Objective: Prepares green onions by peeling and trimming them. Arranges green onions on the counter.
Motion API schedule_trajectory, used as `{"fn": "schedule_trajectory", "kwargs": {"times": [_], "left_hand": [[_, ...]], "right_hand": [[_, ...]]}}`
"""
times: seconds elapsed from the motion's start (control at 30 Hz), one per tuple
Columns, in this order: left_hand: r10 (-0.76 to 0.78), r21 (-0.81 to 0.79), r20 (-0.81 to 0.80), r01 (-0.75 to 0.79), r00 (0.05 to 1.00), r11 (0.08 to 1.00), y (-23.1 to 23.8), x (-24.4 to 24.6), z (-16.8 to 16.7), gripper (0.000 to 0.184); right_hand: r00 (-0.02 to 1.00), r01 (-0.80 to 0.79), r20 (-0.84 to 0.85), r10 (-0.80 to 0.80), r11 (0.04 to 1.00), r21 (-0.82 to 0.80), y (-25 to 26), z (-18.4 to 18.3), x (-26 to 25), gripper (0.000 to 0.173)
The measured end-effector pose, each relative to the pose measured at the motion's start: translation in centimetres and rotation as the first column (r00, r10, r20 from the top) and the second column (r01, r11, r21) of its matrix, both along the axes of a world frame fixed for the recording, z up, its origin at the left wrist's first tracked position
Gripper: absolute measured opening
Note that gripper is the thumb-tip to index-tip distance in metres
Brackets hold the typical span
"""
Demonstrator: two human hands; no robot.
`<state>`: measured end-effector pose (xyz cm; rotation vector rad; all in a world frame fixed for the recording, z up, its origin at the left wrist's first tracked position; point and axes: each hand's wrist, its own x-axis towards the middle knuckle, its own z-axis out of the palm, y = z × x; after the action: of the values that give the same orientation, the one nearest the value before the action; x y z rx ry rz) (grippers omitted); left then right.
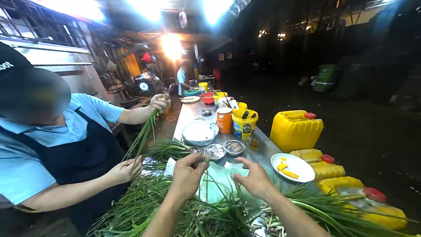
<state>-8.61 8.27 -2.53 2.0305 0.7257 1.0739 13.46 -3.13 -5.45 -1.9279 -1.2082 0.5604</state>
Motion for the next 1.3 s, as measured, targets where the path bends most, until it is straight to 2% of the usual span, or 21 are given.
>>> {"fn": "schedule_trajectory", "kwargs": {"times": [0.03,0.13,0.17,0.23,0.27,0.37,0.43,0.53,0.6,0.7,0.8,0.83,0.9,1.0,1.03,1.1,1.2,1.3], "left_hand": [[-0.045,0.009,0.054,0.045,0.998,0.999,-0.3,0.1,1.2,0.007],[-0.190,0.044,0.138,0.185,0.972,0.982,-1.6,1.3,4.7,0.007],[-0.237,0.059,0.136,0.231,0.962,0.971,-2.2,1.9,5.7,0.006],[-0.285,0.091,0.114,0.275,0.952,0.957,-3.4,3.0,7.1,0.010],[-0.267,0.131,0.119,0.251,0.956,0.959,-3.9,3.3,7.5,0.012],[-0.068,0.217,0.183,0.027,0.981,0.976,-4.2,2.7,6.6,0.021],[0.046,0.146,0.148,-0.068,0.988,0.987,-3.8,2.2,3.7,0.023],[0.200,0.075,-0.058,-0.196,0.978,0.978,-3.1,1.9,-2.1,0.028],[0.296,0.014,0.006,-0.296,0.955,0.955,-3.0,1.6,-4.0,0.023],[0.377,-0.049,0.228,-0.376,0.898,0.925,-3.2,0.5,-2.6,0.016],[0.271,0.054,0.347,-0.307,0.898,0.950,-3.6,-0.2,0.6,0.018],[0.207,0.141,0.311,-0.260,0.928,0.955,-3.8,-0.3,1.3,0.022],[0.151,0.300,0.125,-0.182,0.981,0.936,-4.2,0.1,2.2,0.038],[0.229,0.431,-0.100,-0.165,0.968,0.887,-5.4,2.0,2.4,0.066],[0.256,0.441,-0.135,-0.173,0.957,0.880,-5.7,2.5,2.2,0.067],[0.280,0.406,-0.167,-0.193,0.945,0.893,-6.0,3.1,2.0,0.051],[0.277,0.351,-0.186,-0.200,0.943,0.915,-6.0,3.1,1.7,0.031],[0.214,0.278,-0.163,-0.163,0.963,0.946,-5.4,2.8,1.0,0.036]], "right_hand": [[0.998,-0.043,-0.037,0.046,0.997,0.061,-0.2,1.0,-0.6,0.055],[0.959,-0.210,-0.144,0.244,0.953,0.217,-0.2,3.2,-3.0,0.055],[0.942,-0.250,-0.150,0.301,0.925,0.287,0.0,3.6,-3.8,0.049],[0.919,-0.248,-0.161,0.360,0.845,0.473,0.8,3.9,-5.0,0.019],[0.923,-0.209,-0.169,0.347,0.817,0.537,1.2,4.1,-5.1,0.010],[0.931,-0.060,-0.238,0.278,0.757,0.651,1.3,4.9,-3.5,0.013],[0.886,0.100,-0.400,0.236,0.745,0.660,0.7,6.2,-1.9,0.017],[0.778,0.304,-0.592,0.211,0.698,0.648,0.3,7.7,0.3,0.020],[0.744,0.331,-0.621,0.245,0.673,0.662,0.0,8.4,1.4,0.023],[0.707,0.320,-0.633,0.315,0.656,0.684,-0.7,8.5,2.4,0.025],[0.695,0.297,-0.618,0.367,0.637,0.711,-1.5,8.2,2.1,0.025],[0.697,0.277,-0.603,0.389,0.630,0.726,-1.7,8.0,1.9,0.025],[0.695,0.217,-0.561,0.449,0.613,0.760,-2.3,7.7,1.2,0.026],[0.680,0.135,-0.500,0.536,0.579,0.804,-3.1,7.2,0.0,0.026],[0.665,0.125,-0.493,0.562,0.567,0.814,-3.2,7.1,-0.2,0.027],[0.633,0.126,-0.499,0.592,0.558,0.821,-3.5,6.8,-0.4,0.028],[0.637,0.137,-0.533,0.556,0.599,0.789,-4.0,6.5,-0.2,0.030],[0.651,0.160,-0.561,0.511,0.631,0.759,-4.4,6.2,0.0,0.025]]}}
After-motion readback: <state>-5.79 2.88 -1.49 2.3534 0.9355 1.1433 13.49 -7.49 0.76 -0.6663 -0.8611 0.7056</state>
